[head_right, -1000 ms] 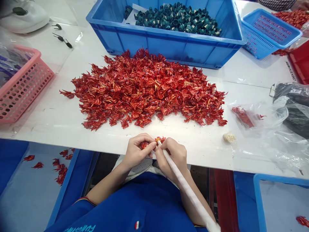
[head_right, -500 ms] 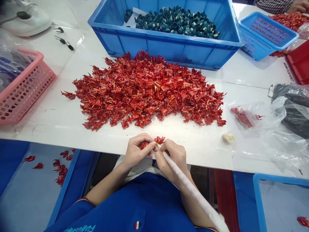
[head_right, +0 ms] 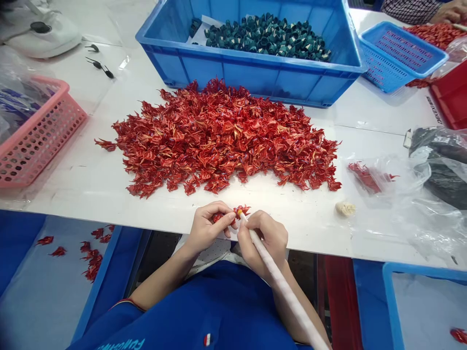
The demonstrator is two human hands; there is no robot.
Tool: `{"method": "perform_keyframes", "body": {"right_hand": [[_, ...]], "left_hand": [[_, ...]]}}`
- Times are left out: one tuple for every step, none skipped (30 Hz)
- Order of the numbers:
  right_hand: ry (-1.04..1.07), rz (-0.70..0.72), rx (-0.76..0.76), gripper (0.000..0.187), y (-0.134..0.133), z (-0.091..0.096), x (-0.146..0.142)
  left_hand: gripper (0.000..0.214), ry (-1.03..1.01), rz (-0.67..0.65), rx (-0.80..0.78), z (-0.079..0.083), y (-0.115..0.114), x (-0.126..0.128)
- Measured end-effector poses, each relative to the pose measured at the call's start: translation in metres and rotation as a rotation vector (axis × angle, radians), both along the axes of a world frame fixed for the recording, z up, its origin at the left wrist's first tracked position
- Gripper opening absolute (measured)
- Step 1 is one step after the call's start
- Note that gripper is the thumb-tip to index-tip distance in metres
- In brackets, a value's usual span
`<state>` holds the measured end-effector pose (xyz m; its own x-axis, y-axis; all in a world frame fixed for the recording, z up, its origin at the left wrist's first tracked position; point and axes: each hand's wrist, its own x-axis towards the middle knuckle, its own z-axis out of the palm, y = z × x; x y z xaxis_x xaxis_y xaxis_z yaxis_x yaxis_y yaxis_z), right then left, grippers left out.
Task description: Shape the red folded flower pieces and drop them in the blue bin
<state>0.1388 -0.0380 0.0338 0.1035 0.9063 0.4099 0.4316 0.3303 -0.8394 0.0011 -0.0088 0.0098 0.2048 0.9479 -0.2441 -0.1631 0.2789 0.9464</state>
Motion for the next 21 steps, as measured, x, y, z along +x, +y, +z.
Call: {"method": "perform_keyframes", "body": {"right_hand": [[-0.033,0.015,-0.001,0.02,0.001,0.0,-0.001],[-0.07,0.039,-0.012,0.022,0.002,0.0,-0.001],[-0.105,0.071,-0.03,0.023,0.003,0.0,-0.001],[-0.131,0.101,-0.047,0.025,0.004,0.001,-0.001],[-0.141,0.116,-0.055,0.026,0.004,0.001,0.0],[-0.137,0.114,-0.051,0.026,0.004,0.002,0.0],[-0.129,0.101,-0.037,0.024,0.004,0.002,0.0],[-0.125,0.081,-0.023,0.023,0.003,0.003,0.001],[-0.128,0.069,-0.017,0.022,0.003,0.004,0.001],[-0.137,0.079,-0.029,0.022,0.002,0.004,0.001],[-0.151,0.109,-0.056,0.024,0.001,0.005,0.002],[-0.163,0.145,-0.085,0.026,0.0,0.006,0.003],[-0.165,0.173,-0.107,0.027,-0.001,0.006,0.004],[-0.157,0.186,-0.115,0.027,-0.002,0.007,0.005],[-0.141,0.18,-0.11,0.026,-0.004,0.007,0.006],[-0.121,0.157,-0.101,0.025,-0.005,0.007,0.007],[-0.101,0.129,-0.088,0.025,-0.007,0.006,0.007],[-0.083,0.105,-0.078,0.024,-0.008,0.006,0.008],[-0.066,0.084,-0.066,0.024,-0.009,0.005,0.008],[-0.051,0.068,-0.051,0.023,-0.009,0.005,0.007],[-0.04,0.059,-0.035,0.023,-0.01,0.004,0.007]], "left_hand": [[0.036,0.004,0.002,0.008,0.0,0.0,0.0],[0.036,0.008,0.007,0.016,0.0,0.0,0.0],[0.035,0.01,0.012,0.022,0.0,0.0,0.0],[0.034,0.007,0.014,0.026,0.0,0.0,0.0],[0.033,0.002,0.013,0.027,0.0,0.0,0.0],[0.032,-0.005,0.011,0.027,-0.001,0.0,-0.001],[0.032,-0.014,0.007,0.025,-0.001,0.0,-0.001],[0.032,-0.023,0.003,0.023,-0.001,0.0,-0.001],[0.032,-0.029,0.001,0.02,-0.001,0.0,-0.001],[0.033,-0.032,-0.001,0.016,-0.001,0.001,-0.001],[0.033,-0.035,-0.007,0.012,-0.001,0.001,-0.002],[0.034,-0.038,-0.013,0.007,0.0,0.001,-0.002],[0.034,-0.04,-0.018,0.003,0.0,0.002,-0.002],[0.035,-0.045,-0.021,0.0,0.0,0.002,-0.002],[0.036,-0.052,-0.023,-0.004,0.0,0.002,-0.003],[0.037,-0.06,-0.027,-0.009,-0.001,0.002,-0.003],[0.038,-0.067,-0.029,-0.014,-0.001,0.002,-0.003],[0.038,-0.074,-0.032,-0.02,-0.001,0.002,-0.004],[0.039,-0.079,-0.037,-0.025,-0.001,0.002,-0.004],[0.039,-0.084,-0.039,-0.027,-0.001,0.002,-0.004],[0.039,-0.086,-0.039,-0.026,-0.001,0.002,-0.004]]}}
